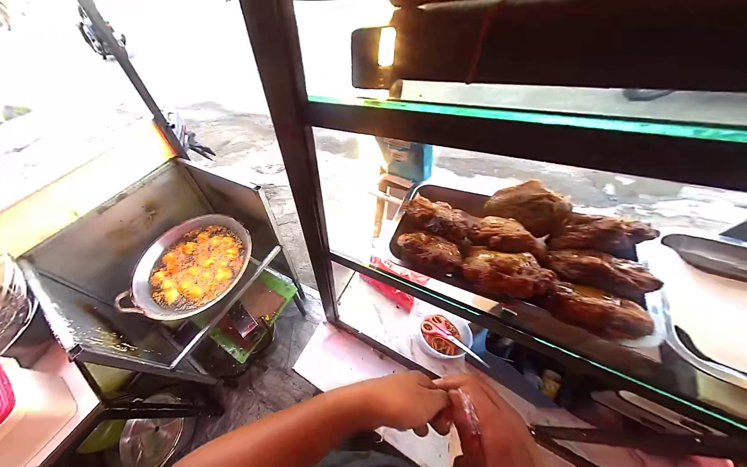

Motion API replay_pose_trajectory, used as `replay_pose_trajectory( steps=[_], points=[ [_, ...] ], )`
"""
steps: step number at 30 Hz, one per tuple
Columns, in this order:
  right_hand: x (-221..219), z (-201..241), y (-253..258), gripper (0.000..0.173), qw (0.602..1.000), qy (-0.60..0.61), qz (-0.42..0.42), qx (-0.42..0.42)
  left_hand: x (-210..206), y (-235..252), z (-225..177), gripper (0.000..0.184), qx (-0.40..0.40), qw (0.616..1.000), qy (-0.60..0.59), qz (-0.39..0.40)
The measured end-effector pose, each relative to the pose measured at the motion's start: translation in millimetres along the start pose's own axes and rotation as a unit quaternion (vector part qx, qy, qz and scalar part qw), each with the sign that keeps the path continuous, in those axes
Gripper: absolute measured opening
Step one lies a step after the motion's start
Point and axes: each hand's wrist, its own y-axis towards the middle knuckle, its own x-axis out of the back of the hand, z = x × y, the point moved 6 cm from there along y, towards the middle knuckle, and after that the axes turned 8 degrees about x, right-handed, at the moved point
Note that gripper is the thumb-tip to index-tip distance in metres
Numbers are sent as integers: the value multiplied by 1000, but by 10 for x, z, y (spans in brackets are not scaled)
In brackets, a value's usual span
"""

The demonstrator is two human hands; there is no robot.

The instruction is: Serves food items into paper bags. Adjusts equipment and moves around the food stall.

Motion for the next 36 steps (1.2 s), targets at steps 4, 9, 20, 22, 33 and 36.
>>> replay_pose_trajectory(
  steps=[4, 9, 20, 22, 33, 36],
  points=[
    [-164, -89, 130, 41, 994, -29, -21, -99, 285, -29, -89, 47, 10, 961, 225, -164],
    [-209, -406, 234, 46, 928, 220, 70, -291, 233, -60, -165, 36, -139, 878, 340, -308],
    [-175, -482, 229, 38, 834, 370, -29, -408, 262, -42, -53, 26, -290, 843, 237, -385],
    [-192, -469, 161, 38, 838, 375, -55, -392, 271, -57, -22, 21, -324, 841, 202, -382],
    [-143, -515, 34, 34, 856, 340, -82, -380, 212, 122, 95, 30, -294, 845, 246, -372],
    [-55, -399, -26, 23, 888, 330, -145, -285, 245, 136, 113, 26, -298, 858, 161, -387]
  ],
)
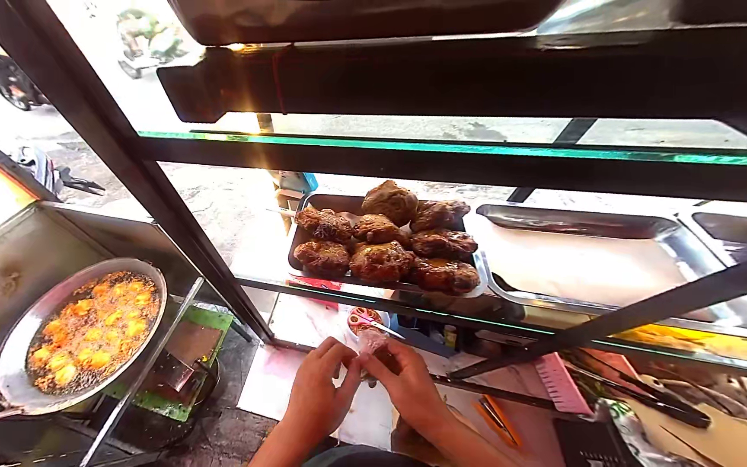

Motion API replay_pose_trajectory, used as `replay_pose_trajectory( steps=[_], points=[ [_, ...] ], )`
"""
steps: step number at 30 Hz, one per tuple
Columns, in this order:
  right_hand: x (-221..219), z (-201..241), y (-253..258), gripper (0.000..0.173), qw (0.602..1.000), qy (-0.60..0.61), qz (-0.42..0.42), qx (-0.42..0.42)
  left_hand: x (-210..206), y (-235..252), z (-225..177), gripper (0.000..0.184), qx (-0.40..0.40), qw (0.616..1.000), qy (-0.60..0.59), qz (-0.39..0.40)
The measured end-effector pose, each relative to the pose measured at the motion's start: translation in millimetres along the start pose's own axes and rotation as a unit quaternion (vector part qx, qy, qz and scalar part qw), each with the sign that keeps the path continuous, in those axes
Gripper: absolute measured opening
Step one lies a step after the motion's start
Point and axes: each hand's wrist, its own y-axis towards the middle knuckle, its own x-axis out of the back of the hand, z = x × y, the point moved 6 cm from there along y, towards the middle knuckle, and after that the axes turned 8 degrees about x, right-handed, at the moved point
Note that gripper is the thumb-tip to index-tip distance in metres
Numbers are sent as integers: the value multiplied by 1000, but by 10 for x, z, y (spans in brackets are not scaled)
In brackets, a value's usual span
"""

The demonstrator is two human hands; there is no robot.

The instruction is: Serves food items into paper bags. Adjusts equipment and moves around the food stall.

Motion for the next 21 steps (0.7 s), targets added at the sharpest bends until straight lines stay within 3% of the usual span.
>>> replay_pose_trajectory(
  steps=[3, 8, 10, 15, 18, 21],
  points=[
    [63, 40, -44, 14, 994, -32, -45, 93, -22, 9, -13, 23, 7, 998, -65, -7],
    [164, 47, -22, 16, 997, -21, -75, -17, -63, 25, -46, 17, -5, 999, -28, 15],
    [170, 71, -49, 16, 996, -42, -84, -9, -80, 32, -44, 15, 7, 999, -42, 25],
    [88, 205, -115, 17, 953, -238, 23, 184, -75, 24, 58, 15, 121, 983, -129, 53],
    [94, 215, -149, 22, 940, -291, 54, 172, -54, 33, 35, 14, 131, 984, -108, 60],
    [124, 186, -179, 20, 941, -301, 41, 149, -17, 27, -64, 14, 79, 997, 16, 17]
  ],
)
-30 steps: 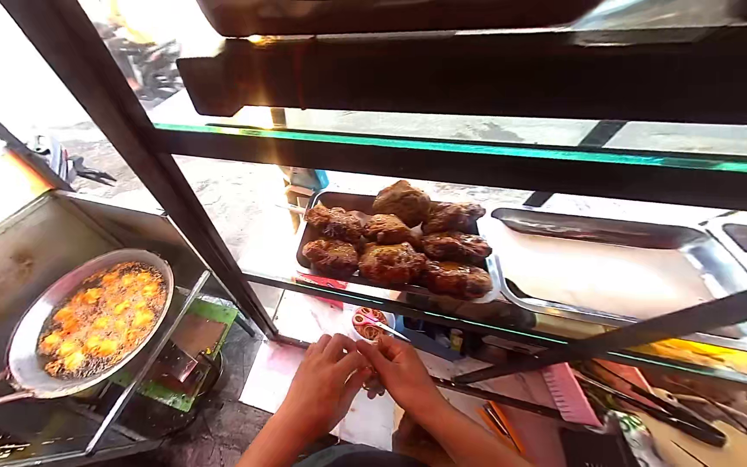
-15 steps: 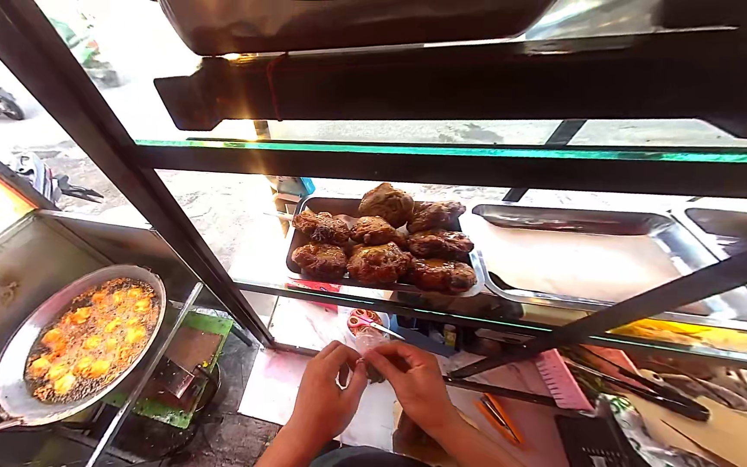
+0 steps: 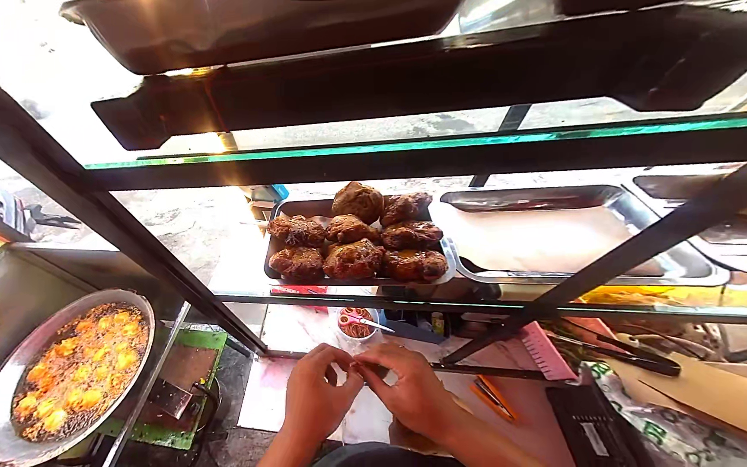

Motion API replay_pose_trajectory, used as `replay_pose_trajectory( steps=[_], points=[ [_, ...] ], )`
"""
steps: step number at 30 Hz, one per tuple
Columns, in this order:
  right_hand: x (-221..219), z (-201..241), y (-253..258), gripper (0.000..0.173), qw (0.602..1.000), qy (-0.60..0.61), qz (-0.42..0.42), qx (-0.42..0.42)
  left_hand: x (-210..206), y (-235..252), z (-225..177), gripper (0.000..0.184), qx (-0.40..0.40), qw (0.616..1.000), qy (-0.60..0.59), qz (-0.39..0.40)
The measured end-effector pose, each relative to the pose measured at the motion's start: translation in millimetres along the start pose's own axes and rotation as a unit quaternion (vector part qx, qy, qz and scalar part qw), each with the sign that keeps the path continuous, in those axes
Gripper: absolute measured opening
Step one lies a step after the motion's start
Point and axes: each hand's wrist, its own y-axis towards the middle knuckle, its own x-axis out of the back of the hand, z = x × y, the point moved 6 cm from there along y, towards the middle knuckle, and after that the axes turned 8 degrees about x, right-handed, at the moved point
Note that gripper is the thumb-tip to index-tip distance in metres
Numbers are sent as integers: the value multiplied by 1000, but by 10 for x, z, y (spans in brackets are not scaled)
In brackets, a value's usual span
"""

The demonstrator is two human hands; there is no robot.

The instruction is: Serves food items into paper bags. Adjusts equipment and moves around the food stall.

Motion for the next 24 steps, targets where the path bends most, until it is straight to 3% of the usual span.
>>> replay_pose_trajectory(
  steps=[5, 10, 14, 16, 19, 24],
  points=[
    [49, -63, -11, 17, 997, 48, -19, -60, -3, -45, -110, 15, -51, 989, 82, -108],
    [113, -114, -16, 13, 978, 193, -1, -84, -85, -49, -114, 11, -63, 994, -16, -84],
    [93, -179, -72, 17, 886, 421, 44, -190, -110, -86, -195, 14, -91, 988, -94, -77],
    [108, -188, -116, 20, 851, 468, 29, -238, -96, -95, -217, 11, -110, 984, -116, -74],
    [184, -166, -132, 22, 866, 437, 4, -243, -82, -98, -221, 10, -142, 980, -128, -47],
    [299, -196, -133, 19, 901, 375, 30, -216, -119, -83, -273, 11, -114, 983, -145, -8]
  ],
)
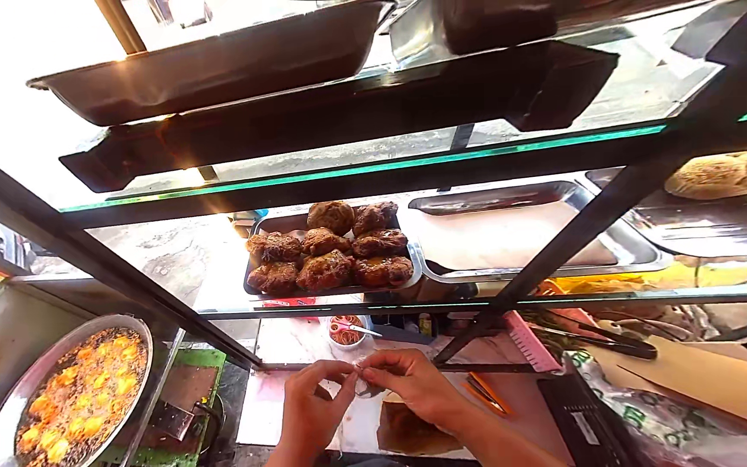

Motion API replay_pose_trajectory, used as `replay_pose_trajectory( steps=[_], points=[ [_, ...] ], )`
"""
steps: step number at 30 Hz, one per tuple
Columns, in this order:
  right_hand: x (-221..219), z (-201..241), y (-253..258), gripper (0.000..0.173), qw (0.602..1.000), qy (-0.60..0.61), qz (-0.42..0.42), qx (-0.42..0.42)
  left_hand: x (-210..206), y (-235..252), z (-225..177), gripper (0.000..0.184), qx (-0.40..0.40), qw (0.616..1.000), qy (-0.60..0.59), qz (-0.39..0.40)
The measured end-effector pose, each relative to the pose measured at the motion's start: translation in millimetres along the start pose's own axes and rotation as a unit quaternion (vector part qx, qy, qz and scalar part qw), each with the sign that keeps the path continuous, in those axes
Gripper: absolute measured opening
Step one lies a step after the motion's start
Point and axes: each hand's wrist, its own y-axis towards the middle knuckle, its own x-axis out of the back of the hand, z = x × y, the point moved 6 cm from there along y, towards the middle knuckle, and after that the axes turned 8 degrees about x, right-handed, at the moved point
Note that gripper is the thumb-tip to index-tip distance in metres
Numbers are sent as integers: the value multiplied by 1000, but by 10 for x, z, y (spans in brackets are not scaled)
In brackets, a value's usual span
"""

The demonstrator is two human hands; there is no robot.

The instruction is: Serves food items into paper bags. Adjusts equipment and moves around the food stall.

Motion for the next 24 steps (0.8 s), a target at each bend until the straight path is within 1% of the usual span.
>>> replay_pose_trajectory(
  steps=[3, 7, 9, 11, 13, 15, 16, 17, 19, 20, 21, 22, 23, 24],
  points=[
    [48, 21, -36, 17, 1000, -16, 8, -5, -56, 31, -19, 9, 14, 999, 29, 16],
    [94, 26, -108, 17, 1000, -2, -6, -13, -139, 85, -49, 8, 4, 994, 107, 31],
    [153, 33, -172, 17, 1000, -22, 2, -14, -129, 134, -39, 10, 5, 990, 136, 32],
    [252, 28, -252, 18, 999, -52, 4, -8, -145, 165, -2, 8, 10, 990, 137, 37],
    [401, 14, -340, 19, 996, -90, -10, 4, -228, 147, 36, 9, 19, 992, 110, 57],
    [655, -24, -461, 21, 985, -162, -53, 19, -332, 103, 104, 12, 65, 990, 89, 91],
    [818, -64, -543, 22, 977, -197, -82, 20, -387, 57, 162, 18, 105, 983, 99, 115],
    [998, -119, -635, 23, 968, -225, -111, 16, -448, -7, 233, 30, 152, 969, 126, 148],
    [1373, -303, -828, 22, 948, -274, -161, -3, -583, -193, 421, 63, 250, 924, 184, 222],
    [1540, -438, -919, 23, 939, -295, -175, -22, -653, -306, 522, 75, 291, 900, 203, 253],
    [1676, -598, -989, 23, 932, -312, -177, -52, -715, -408, 612, 81, 324, 877, 218, 280],
    [1769, -759, -1035, 24, 925, -329, -170, -81, -766, -482, 685, 78, 344, 858, 236, 300],
    [1814, -886, -1065, 27, 916, -355, -154, -107, -809, -530, 729, 69, 351, 843, 260, 313],
    [1808, -930, -1075, 34, 905, -387, -130, -120, -850, -548, 743, 58, 347, 833, 287, 323]
  ],
)
